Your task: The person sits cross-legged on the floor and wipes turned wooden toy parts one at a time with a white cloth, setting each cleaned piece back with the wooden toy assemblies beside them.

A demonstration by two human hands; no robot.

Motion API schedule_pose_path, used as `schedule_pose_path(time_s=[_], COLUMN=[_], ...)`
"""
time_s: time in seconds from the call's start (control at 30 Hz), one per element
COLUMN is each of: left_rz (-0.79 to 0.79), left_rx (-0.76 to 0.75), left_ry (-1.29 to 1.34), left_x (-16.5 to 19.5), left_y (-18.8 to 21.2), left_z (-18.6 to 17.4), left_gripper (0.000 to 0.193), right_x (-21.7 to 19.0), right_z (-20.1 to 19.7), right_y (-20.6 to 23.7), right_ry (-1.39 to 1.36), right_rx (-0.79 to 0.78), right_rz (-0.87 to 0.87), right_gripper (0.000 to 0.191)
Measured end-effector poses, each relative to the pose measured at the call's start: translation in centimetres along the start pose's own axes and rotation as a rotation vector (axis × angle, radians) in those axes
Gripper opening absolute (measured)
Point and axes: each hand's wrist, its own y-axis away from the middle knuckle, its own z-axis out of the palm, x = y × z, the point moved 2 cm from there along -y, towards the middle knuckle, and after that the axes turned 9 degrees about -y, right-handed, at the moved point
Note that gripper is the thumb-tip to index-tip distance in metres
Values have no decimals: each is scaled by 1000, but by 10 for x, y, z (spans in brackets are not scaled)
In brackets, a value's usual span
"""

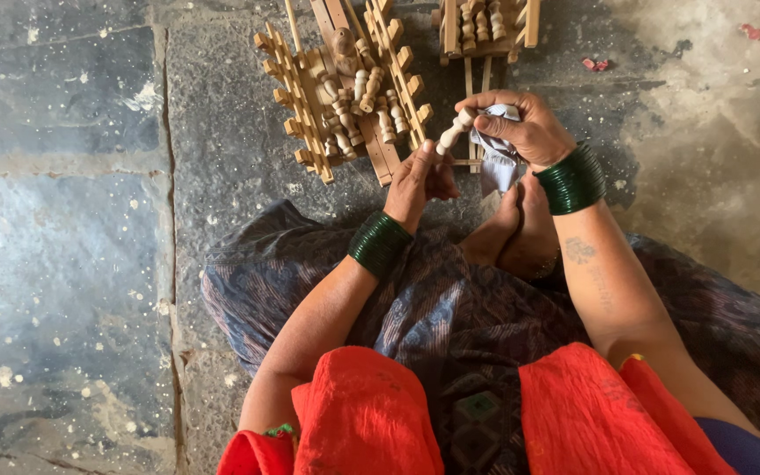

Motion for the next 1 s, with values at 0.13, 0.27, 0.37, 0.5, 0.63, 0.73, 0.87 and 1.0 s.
schedule_pose_path(time_s=[0.13,0.27,0.37,0.5,0.63,0.73,0.87,1.0], left_rz=[15,47,51,-22,-3,-29,165,-142], left_rx=[27,56,125,182,59,1,-111,-180], left_ry=[-2,-60,-139,-291,-467,-664,-895,-1002], left_x=[-6,-9,-7,-5,-14,-23,-10,19], left_y=[-3,-5,-5,-10,-13,-15,-7,-11], left_z=[-2,-2,-4,-5,8,20,37,54], left_gripper=[48,41,43,47,39,32,30,44], right_x=[-3,-11,-15,-15,-2,4,6,4], right_z=[-1,1,-1,-20,-41,-54,-61,-70], right_y=[0,4,6,-6,-39,-75,-114,-146], right_ry=[11,17,10,337,733,996,1245,1427], right_rx=[-57,-127,-124,63,277,326,412,416], right_rz=[65,89,155,281,158,-93,-194,-205], right_gripper=[31,26,25,26,20,20,22,25])
